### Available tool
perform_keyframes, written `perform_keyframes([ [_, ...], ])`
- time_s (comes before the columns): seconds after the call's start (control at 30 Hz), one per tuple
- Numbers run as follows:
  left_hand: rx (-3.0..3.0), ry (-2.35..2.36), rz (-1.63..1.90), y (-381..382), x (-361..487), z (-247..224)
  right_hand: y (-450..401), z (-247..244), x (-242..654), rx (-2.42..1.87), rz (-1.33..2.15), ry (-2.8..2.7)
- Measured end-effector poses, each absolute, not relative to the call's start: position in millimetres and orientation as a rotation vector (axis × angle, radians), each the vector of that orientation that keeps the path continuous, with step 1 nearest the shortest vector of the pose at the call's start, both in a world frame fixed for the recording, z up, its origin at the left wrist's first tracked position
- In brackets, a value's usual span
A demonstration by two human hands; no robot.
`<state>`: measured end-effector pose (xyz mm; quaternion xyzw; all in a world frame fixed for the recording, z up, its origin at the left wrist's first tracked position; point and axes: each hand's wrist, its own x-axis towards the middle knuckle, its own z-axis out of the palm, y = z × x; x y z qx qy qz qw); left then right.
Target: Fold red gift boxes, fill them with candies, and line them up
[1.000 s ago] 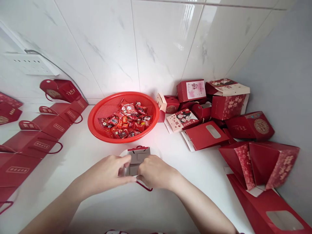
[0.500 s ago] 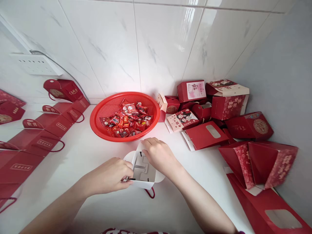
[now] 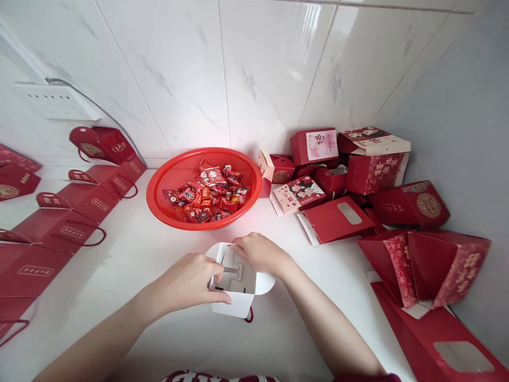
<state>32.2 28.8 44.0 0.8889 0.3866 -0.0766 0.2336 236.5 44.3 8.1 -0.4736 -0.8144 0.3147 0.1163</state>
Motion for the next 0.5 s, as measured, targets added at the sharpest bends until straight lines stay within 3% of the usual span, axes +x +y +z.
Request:
perform_keyframes([
  [0.2,2.150,0.980,-0.306,36.6,33.3,37.6,53.5,-9.1,236.6,-1.130,1.178,-2.124],
  [0.33,2.175,0.970,-0.303,43.4,31.1,36.1,56.3,-31.5,223.7,-0.926,1.427,-1.599],
  [0.5,2.260,1.035,-0.298,53.5,21.5,38.6,54.3,-59.4,205.9,-0.770,1.439,-1.122],
])
